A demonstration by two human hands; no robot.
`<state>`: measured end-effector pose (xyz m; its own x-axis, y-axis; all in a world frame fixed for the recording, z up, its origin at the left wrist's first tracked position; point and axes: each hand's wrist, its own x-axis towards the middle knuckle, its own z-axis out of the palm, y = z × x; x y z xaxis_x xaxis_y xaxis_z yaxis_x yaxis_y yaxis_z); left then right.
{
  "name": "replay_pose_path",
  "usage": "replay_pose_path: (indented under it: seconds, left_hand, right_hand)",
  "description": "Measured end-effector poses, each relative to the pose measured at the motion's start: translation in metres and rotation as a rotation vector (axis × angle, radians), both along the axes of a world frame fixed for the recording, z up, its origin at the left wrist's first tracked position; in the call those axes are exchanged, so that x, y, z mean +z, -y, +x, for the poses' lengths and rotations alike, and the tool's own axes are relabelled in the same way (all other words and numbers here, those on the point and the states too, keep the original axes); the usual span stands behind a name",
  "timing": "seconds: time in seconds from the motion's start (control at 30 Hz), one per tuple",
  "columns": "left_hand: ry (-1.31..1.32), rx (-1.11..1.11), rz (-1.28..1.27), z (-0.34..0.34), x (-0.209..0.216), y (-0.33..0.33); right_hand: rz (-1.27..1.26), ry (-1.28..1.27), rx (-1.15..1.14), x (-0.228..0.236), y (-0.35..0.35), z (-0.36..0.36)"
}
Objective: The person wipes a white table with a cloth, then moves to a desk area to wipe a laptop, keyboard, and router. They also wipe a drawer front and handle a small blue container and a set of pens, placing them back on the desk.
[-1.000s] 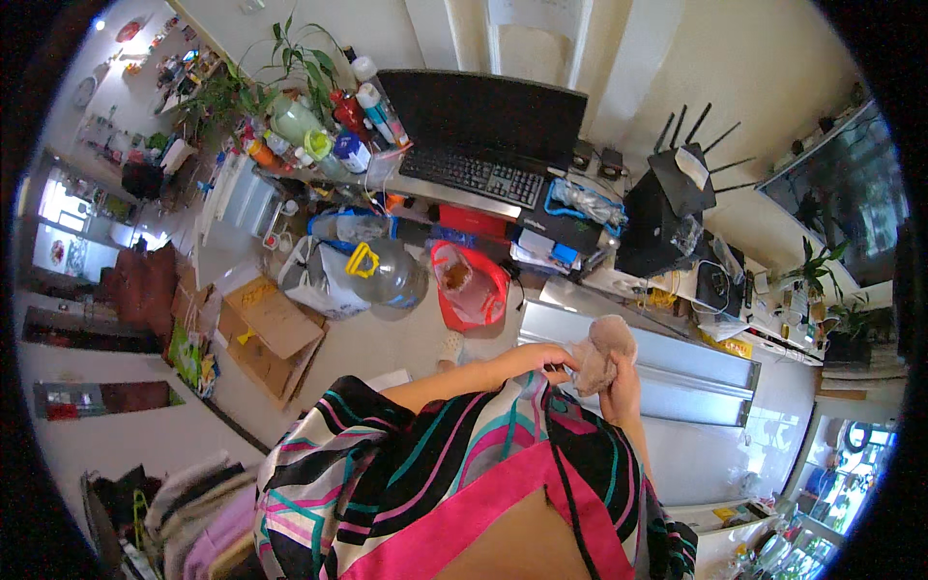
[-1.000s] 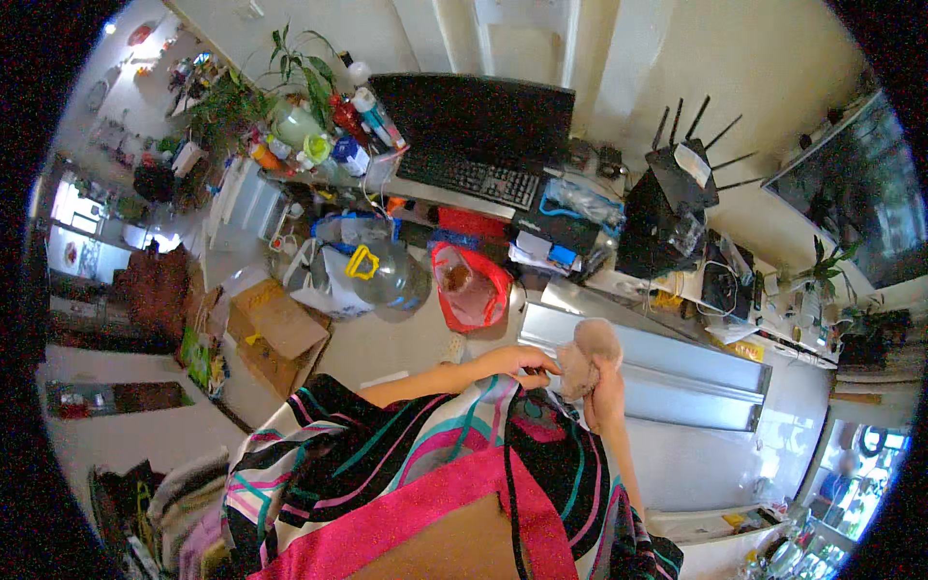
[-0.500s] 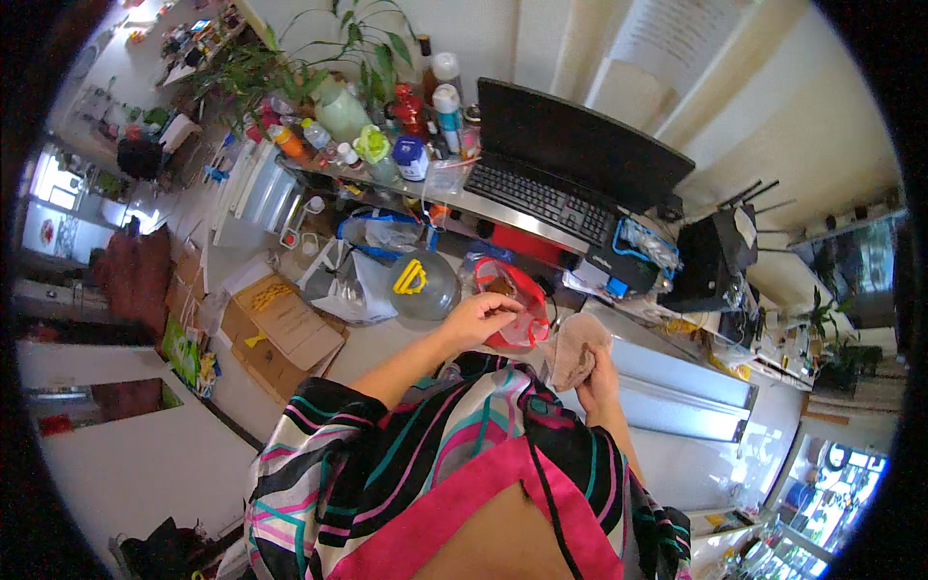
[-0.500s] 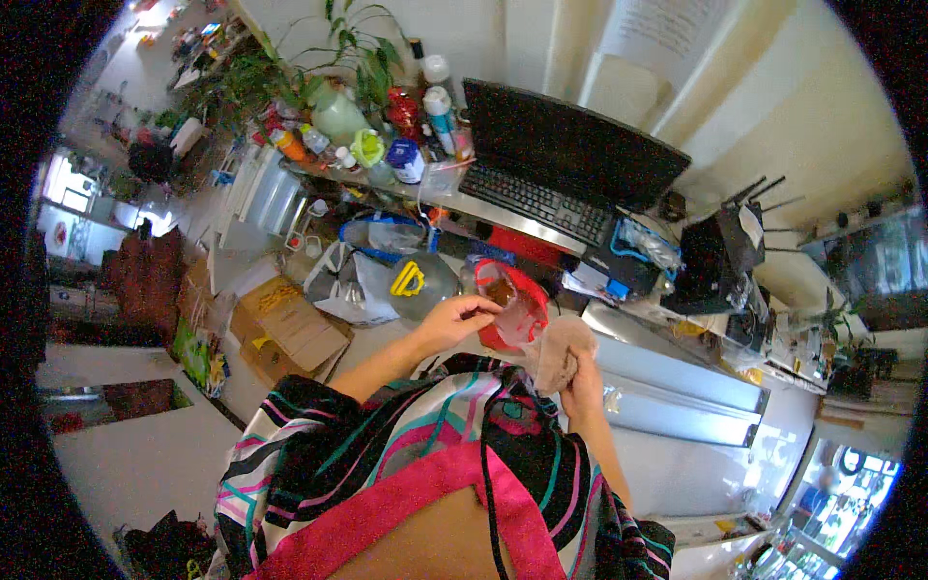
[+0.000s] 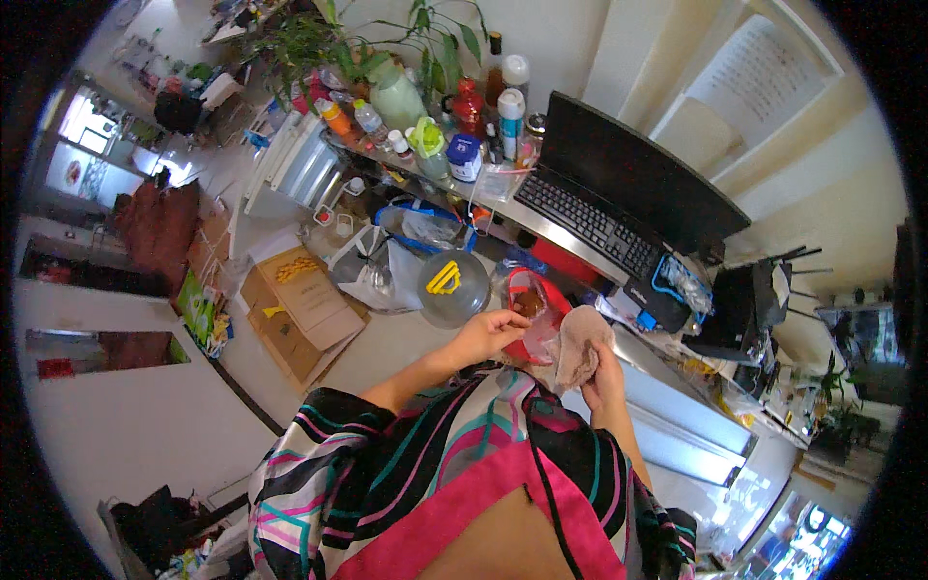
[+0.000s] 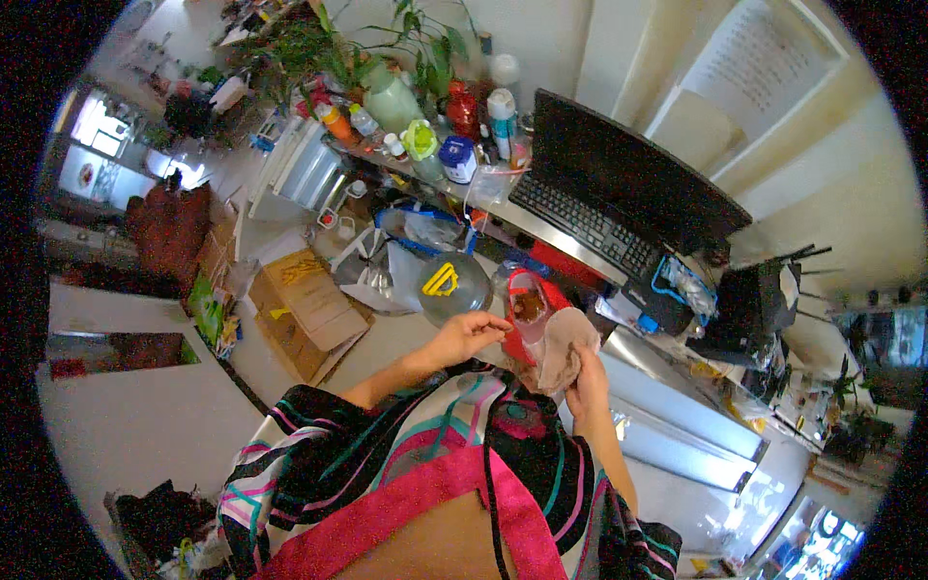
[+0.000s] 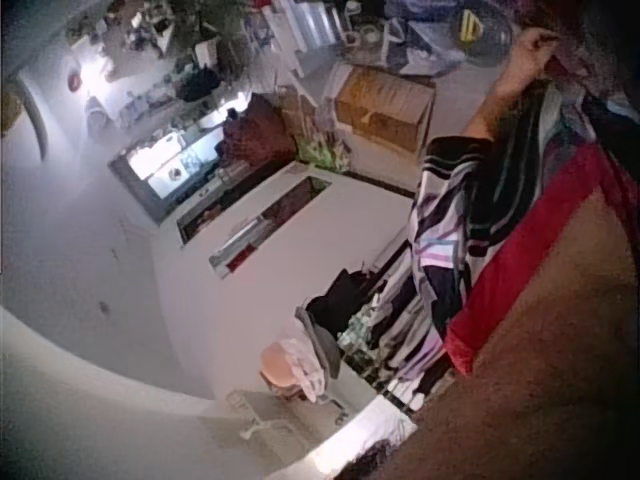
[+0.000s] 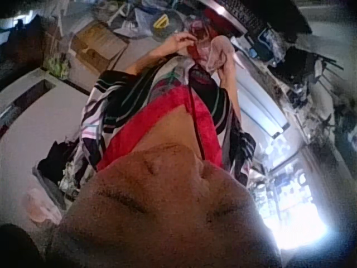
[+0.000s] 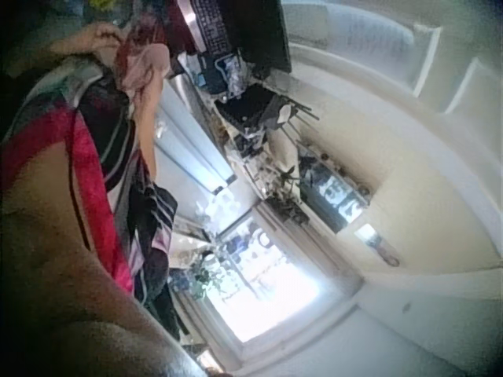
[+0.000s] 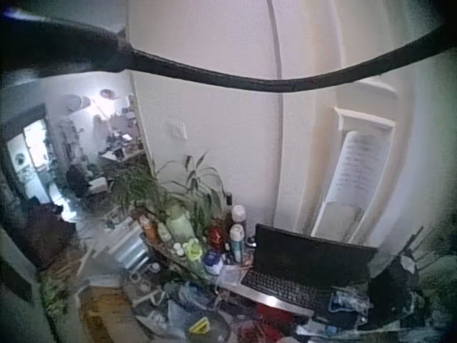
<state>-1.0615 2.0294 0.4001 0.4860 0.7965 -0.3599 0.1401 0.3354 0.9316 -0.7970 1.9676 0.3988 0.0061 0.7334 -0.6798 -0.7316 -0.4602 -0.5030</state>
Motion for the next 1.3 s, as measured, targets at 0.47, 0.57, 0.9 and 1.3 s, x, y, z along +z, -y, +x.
replay_pose_path:
  seconds: [0.47,0.57,0.9,1.3]
  left_hand:
    - [-0.102,0.259,0.547,0.051,0.021,-0.128]
    - [-0.005,0.418,0.703,0.06,0.044,-0.2]
    - [-0.004,0.421,0.318,0.073,0.033,-0.384]
    - [-0.074,0.366,0.473,0.073,0.004,-0.399]
  right_hand:
    - [0.394,0.792,-0.259,0.084,-0.105,0.123]
    - [0.504,1.309,-0.414,0.092,-0.155,0.191]
    - [0.169,2.42,0.058,0.048,-0.288,0.19]
    - [0.559,2.169,0.371,0.053,-0.406,-0.086]
